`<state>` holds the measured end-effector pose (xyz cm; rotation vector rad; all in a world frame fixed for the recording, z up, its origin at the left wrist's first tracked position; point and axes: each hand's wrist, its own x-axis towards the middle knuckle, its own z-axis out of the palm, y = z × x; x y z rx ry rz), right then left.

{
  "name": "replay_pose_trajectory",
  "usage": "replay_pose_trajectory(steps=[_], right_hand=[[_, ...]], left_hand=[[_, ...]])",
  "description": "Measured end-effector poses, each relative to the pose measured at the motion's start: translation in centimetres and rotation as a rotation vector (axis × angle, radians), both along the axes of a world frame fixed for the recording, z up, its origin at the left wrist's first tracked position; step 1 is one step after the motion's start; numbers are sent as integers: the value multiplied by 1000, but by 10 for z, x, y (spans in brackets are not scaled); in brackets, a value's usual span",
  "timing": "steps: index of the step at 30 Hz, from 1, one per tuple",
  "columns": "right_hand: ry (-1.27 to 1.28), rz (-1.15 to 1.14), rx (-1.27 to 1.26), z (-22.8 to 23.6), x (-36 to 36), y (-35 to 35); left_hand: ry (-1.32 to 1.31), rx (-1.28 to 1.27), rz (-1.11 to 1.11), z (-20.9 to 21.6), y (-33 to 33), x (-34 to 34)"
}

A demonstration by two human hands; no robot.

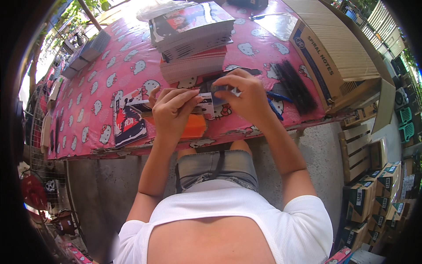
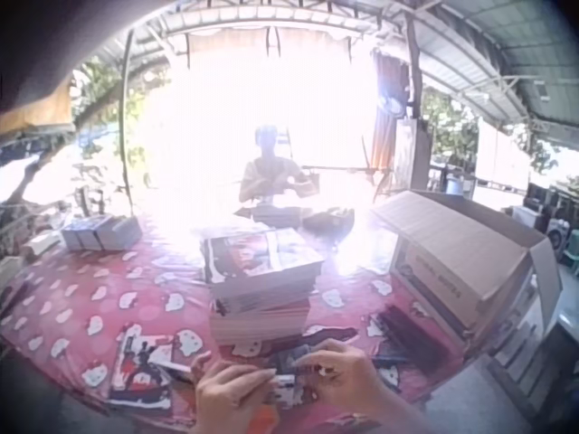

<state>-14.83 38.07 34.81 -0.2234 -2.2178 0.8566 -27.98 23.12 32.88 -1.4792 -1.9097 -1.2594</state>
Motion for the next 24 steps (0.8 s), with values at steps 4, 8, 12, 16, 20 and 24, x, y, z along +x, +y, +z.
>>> replay_pose_trajectory(steps=[4, 8, 12, 16, 20, 24], right_hand=[[-11, 85, -31, 2, -4, 2], [-68, 83, -83, 2, -8, 10], [-125, 277, -155, 11, -4, 3], [-459, 301, -603, 14, -1, 7], [-274, 85, 60, 4, 5, -7], [-159, 22, 183, 10, 3, -19]], left_hand=[[-57, 0, -2, -2, -1, 1], [-38, 9, 3, -2, 3, 2], [-62, 18, -12, -4, 0, 1], [-72, 4, -2, -5, 0, 2], [10, -16, 131, -1, -3, 0], [-28, -81, 88, -5, -7, -2]])
